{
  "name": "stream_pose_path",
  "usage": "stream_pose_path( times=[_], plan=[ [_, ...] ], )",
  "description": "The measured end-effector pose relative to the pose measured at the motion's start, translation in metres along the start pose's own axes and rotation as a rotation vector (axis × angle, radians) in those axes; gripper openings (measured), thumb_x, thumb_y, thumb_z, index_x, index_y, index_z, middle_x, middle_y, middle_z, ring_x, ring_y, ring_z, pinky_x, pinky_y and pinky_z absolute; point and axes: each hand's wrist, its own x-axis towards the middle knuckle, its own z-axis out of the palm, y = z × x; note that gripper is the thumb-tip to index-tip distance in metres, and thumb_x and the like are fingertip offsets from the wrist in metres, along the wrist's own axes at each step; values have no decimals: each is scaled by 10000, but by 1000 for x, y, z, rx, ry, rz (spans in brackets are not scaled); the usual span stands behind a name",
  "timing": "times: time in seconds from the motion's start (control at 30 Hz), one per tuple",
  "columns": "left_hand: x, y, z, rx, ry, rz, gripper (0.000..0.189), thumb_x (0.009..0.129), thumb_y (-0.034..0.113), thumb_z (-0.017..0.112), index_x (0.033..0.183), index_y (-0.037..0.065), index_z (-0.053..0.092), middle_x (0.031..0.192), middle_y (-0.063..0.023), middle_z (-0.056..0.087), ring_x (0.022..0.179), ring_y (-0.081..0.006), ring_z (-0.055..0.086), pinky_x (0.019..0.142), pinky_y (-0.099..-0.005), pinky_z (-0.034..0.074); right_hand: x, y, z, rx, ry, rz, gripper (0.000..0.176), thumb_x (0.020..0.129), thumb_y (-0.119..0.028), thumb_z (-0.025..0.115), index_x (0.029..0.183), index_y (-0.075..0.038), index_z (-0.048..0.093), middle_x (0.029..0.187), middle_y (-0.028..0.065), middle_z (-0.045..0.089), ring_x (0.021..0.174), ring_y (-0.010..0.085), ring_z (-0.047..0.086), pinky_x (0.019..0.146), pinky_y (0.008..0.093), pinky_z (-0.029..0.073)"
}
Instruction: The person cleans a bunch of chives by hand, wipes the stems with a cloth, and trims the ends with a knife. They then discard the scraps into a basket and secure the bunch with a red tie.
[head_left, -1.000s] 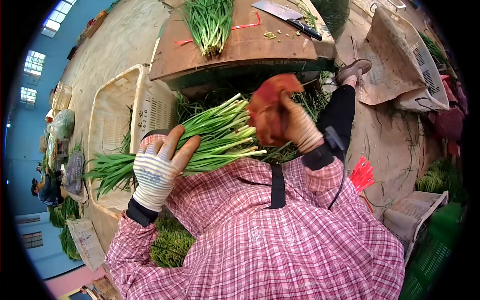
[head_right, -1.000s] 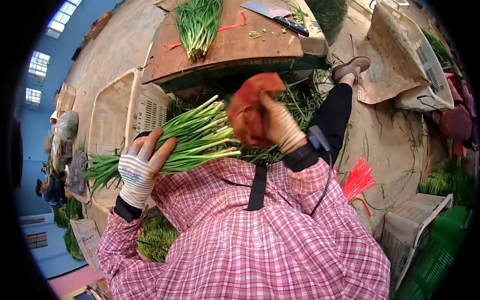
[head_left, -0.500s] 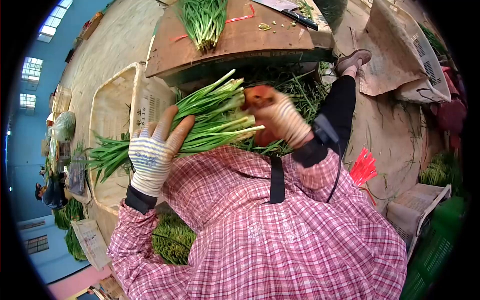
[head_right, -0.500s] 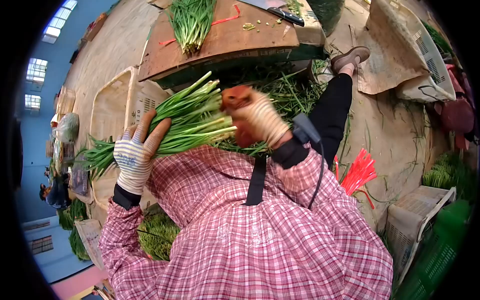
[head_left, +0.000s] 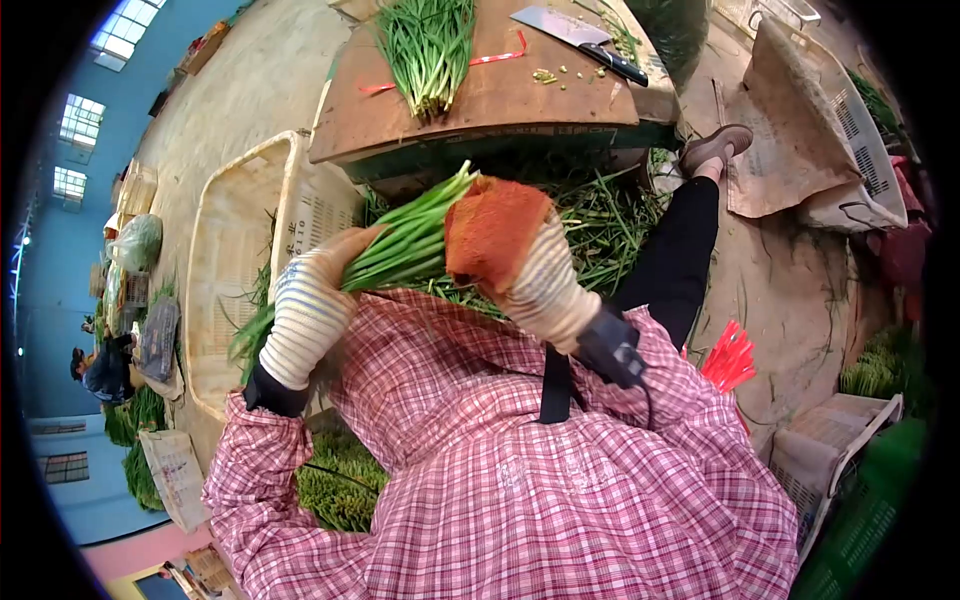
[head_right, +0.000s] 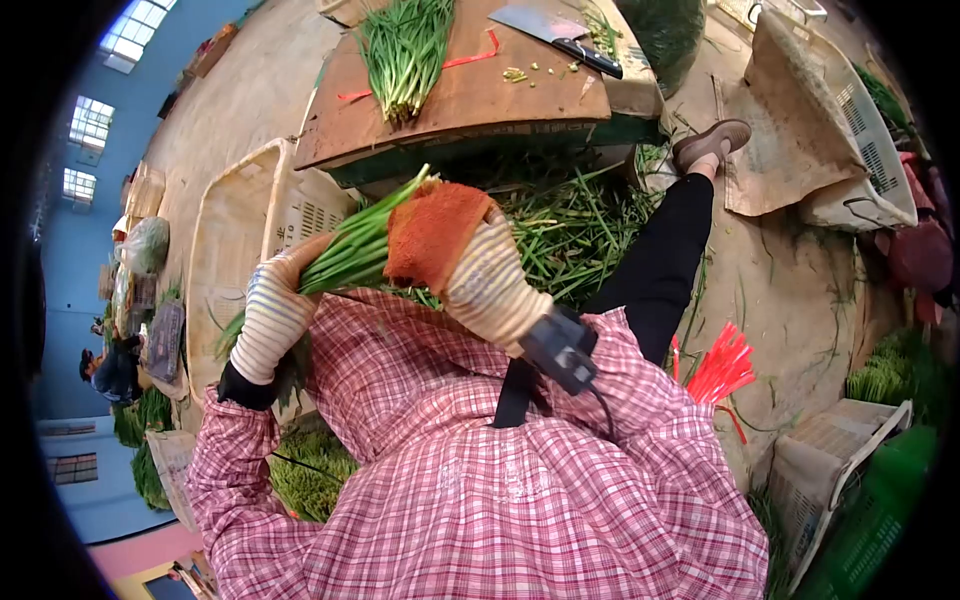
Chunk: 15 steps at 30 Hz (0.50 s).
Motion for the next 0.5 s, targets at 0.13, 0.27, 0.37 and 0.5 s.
stream_pose_path(
  times=[0.13,0.27,0.37,0.5],
  plan=[
    [-3,2,-3,47,-122,-213,545,781,-183,584,1292,-7,650,1129,-156,744,1047,-159,679,929,-282,522,8,13,0,71,-244,-115,457,756,-172,729,1205,-126,657,1154,111,671,1111,353,632,959,485,505],
    [-6,14,-7,165,-119,-120,677,733,-198,580,1340,95,646,1256,-153,693,1076,-236,695,939,-308,538,8,22,-13,112,-259,-217,466,762,-209,767,1207,-114,667,1153,125,673,1085,366,639,955,481,507],
    [-5,19,-1,316,-40,-18,739,694,-188,587,1346,158,638,1305,-148,655,1084,-352,677,901,-367,559,5,31,-25,167,-275,-213,475,777,-196,773,1227,-93,663,1163,136,669,1082,367,641,956,476,507],
    [-1,23,0,506,25,118,754,692,-161,584,1354,200,614,1261,-144,662,968,-388,677,825,-442,558,-16,46,-39,192,-306,-109,403,838,-219,722,1223,-112,665,1158,140,672,1102,378,629,1004,492,486]
  ],
)
